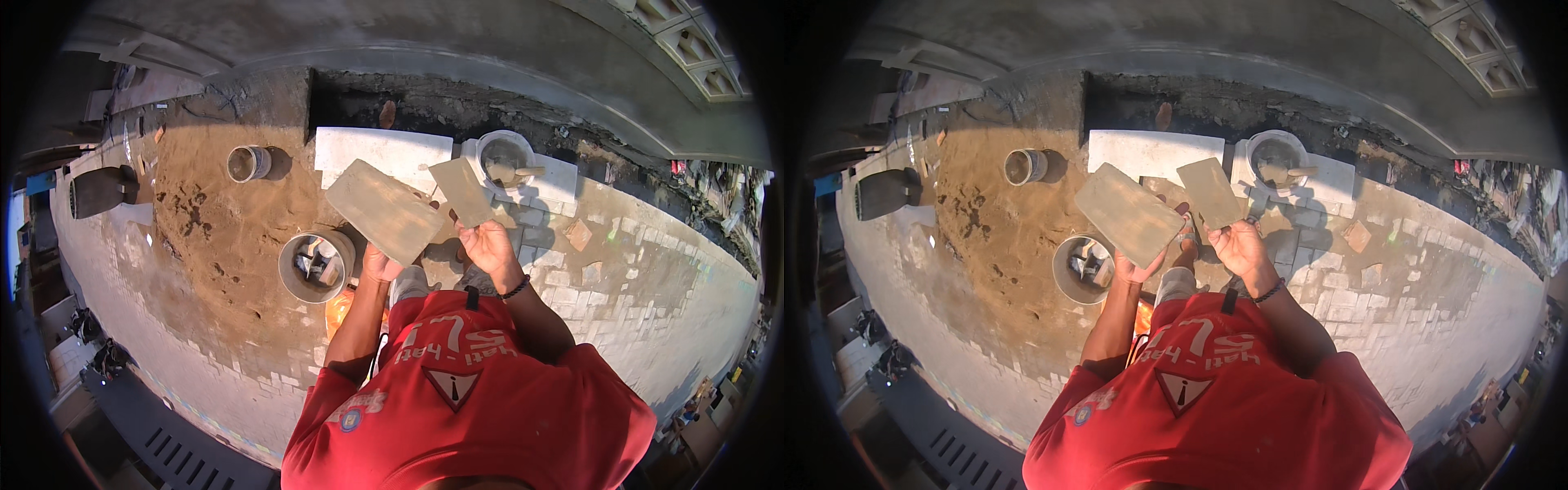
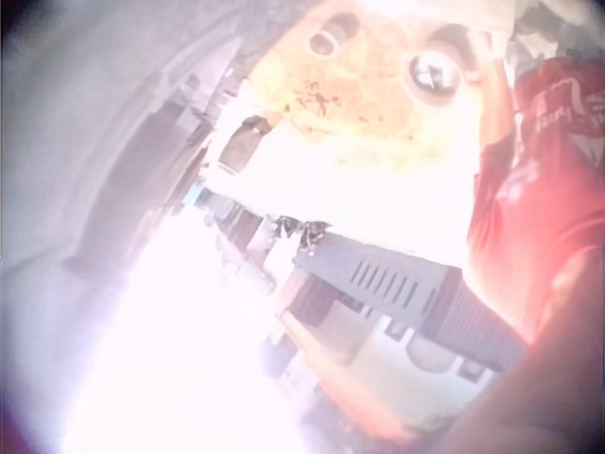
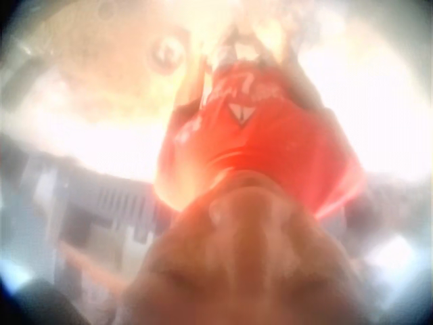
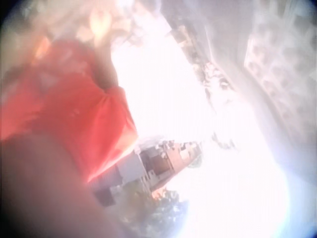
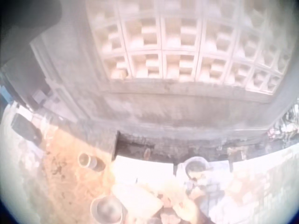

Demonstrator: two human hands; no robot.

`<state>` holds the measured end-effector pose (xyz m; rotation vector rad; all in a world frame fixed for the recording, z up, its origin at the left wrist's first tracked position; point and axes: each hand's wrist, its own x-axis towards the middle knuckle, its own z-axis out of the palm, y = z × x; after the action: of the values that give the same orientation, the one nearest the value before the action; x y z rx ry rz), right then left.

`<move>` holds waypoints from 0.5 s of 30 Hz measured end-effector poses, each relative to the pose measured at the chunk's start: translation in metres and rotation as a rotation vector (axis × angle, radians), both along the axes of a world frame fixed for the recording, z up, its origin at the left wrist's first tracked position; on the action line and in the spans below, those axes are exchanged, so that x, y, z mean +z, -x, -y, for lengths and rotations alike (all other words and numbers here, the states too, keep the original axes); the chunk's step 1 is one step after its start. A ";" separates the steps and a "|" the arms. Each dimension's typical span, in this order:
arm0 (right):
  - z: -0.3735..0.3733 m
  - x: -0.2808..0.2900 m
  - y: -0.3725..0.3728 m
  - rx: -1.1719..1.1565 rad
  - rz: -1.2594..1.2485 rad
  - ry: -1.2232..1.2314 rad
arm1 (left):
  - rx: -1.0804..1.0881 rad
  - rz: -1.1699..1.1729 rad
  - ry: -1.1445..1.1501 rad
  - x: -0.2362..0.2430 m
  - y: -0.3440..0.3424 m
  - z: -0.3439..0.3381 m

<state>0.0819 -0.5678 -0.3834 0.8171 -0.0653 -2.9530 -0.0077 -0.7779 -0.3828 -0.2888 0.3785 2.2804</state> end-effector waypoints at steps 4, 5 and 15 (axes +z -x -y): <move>0.018 0.059 0.028 -0.107 -0.110 0.053 | -0.108 -0.217 -0.177 0.052 0.035 -0.026; 0.023 0.067 0.031 -0.134 -0.142 0.070 | -0.140 -0.199 -0.229 0.056 0.041 -0.030; 0.064 0.105 0.048 -0.093 -0.265 0.364 | -0.039 -0.088 -0.377 0.028 0.065 -0.015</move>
<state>0.0334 -0.6321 -0.2787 0.3819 -0.6168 -2.9659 -0.0726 -0.7627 -0.3545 0.0118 -0.0066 2.2749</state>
